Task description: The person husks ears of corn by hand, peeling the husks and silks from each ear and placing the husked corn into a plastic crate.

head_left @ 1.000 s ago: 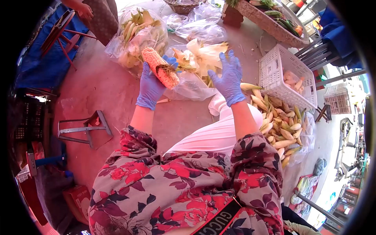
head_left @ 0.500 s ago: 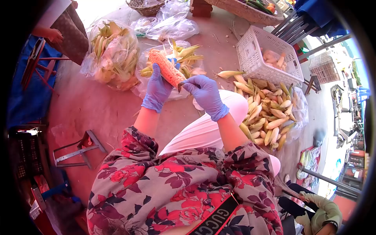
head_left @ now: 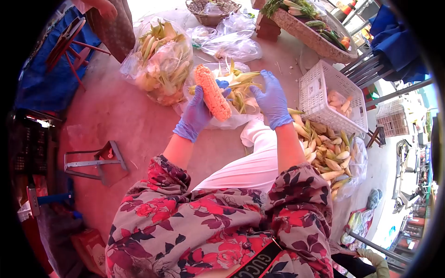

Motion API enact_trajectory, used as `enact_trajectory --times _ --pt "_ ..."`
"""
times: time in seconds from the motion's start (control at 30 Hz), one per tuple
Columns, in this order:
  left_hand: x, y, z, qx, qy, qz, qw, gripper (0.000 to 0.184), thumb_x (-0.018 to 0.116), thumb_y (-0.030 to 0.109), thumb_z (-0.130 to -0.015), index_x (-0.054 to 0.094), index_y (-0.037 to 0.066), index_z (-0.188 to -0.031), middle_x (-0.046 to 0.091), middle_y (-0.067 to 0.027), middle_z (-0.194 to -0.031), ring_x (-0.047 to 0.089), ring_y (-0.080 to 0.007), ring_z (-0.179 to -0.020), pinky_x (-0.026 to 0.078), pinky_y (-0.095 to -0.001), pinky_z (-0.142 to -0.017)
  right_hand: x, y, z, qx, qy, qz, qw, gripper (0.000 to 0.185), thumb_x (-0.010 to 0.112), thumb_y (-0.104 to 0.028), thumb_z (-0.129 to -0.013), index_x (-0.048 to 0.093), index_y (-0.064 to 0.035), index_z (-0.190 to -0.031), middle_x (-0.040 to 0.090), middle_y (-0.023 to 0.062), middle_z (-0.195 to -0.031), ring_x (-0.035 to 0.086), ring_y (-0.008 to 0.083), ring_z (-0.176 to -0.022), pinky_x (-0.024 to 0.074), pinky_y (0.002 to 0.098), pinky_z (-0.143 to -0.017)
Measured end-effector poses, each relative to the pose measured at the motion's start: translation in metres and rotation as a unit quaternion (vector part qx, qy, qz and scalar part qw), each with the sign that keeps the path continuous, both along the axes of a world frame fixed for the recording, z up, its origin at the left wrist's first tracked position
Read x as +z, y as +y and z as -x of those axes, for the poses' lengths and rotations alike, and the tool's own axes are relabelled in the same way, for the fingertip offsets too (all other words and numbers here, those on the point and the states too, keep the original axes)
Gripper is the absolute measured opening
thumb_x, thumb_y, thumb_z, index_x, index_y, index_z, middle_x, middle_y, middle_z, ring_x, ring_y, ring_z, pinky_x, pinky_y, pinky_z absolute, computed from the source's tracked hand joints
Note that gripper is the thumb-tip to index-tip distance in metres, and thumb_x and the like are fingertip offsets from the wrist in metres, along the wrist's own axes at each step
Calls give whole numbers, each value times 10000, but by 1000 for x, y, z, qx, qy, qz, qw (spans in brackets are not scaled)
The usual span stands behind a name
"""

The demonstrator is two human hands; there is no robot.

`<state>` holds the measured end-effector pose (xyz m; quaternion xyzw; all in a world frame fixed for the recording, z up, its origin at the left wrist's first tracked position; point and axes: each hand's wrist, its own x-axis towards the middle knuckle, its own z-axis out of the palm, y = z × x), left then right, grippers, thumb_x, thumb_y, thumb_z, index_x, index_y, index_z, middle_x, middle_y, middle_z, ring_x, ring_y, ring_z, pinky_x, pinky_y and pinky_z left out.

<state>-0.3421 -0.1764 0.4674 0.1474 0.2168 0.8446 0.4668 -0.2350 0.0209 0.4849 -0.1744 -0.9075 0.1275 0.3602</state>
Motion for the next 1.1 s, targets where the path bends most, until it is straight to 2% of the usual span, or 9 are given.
enact_trajectory --times 0.13,0.2,0.4,0.57,0.6,0.67,0.8,0.9,1.1 --pt "-10 5 -10 -16 -10 22 1000 692 557 393 -849 225 56 -1353 383 -141 -1300 403 -292 -1197 322 -440 -1021 19 -69 -37 121 25 202 972 591 671 -222 -748 424 17 -1228 541 196 -1084 537 338 -977 435 375 -845" --pt "-2 13 -26 -29 9 56 998 709 579 374 -840 217 40 -1351 380 -136 -1301 393 -279 -1207 319 -420 -1026 21 -92 -49 132 45 116 983 692 693 -219 -730 356 -26 -1302 539 185 -1100 535 333 -1001 438 384 -844" --pt "8 45 -54 -22 99 102 990 601 601 226 -837 292 67 -1327 415 -147 -1303 508 -257 -1069 453 -370 -885 -1 -94 -83 76 -96 337 933 483 643 -236 -662 483 -6 -1055 572 209 -941 570 367 -897 473 394 -764" --pt "22 62 -33 -88 45 -7 995 181 378 220 -941 473 119 -825 504 -12 -856 483 -164 -721 415 -331 -801 22 -87 -115 180 -44 461 868 545 623 -335 -611 508 36 -993 584 223 -826 582 358 -769 462 381 -711" --pt "23 63 -35 -90 -40 -25 995 186 382 224 -939 475 127 -811 508 9 -828 471 -150 -695 411 -327 -777 17 -84 -118 190 -50 453 870 522 619 -289 -641 502 8 -1054 583 136 -846 583 222 -769 461 327 -714" --pt "22 72 -33 -223 -332 -132 907 177 404 212 -928 466 155 -772 492 70 -722 445 -115 -633 401 -291 -720 24 -80 -128 268 -28 663 698 619 626 -234 -662 438 -23 -1212 573 49 -920 543 92 -754 470 238 -608" --pt "23 90 -41 -270 -334 -182 885 127 453 93 -863 474 164 -760 471 78 -648 443 -66 -635 408 -244 -650 27 -67 -149 304 10 692 655 747 676 -313 -656 384 -6 -1272 567 48 -908 543 94 -718 455 227 -570" --pt "22 96 -35 -180 -403 -115 890 136 407 31 -855 478 109 -769 368 60 -510 405 -63 -480 373 -208 -562 46 -57 -182 263 171 683 659 689 673 -380 -666 457 4 -1195 552 45 -938 540 91 -746 468 236 -615" --pt "40 147 -90 -269 -127 -113 948 129 383 68 -917 502 32 -880 415 28 -520 464 -73 -516 407 -236 -615 19 27 -272 -21 295 641 708 476 646 -358 -766 515 -5 -1057 560 41 -820 531 90 -622 436 211 -524"
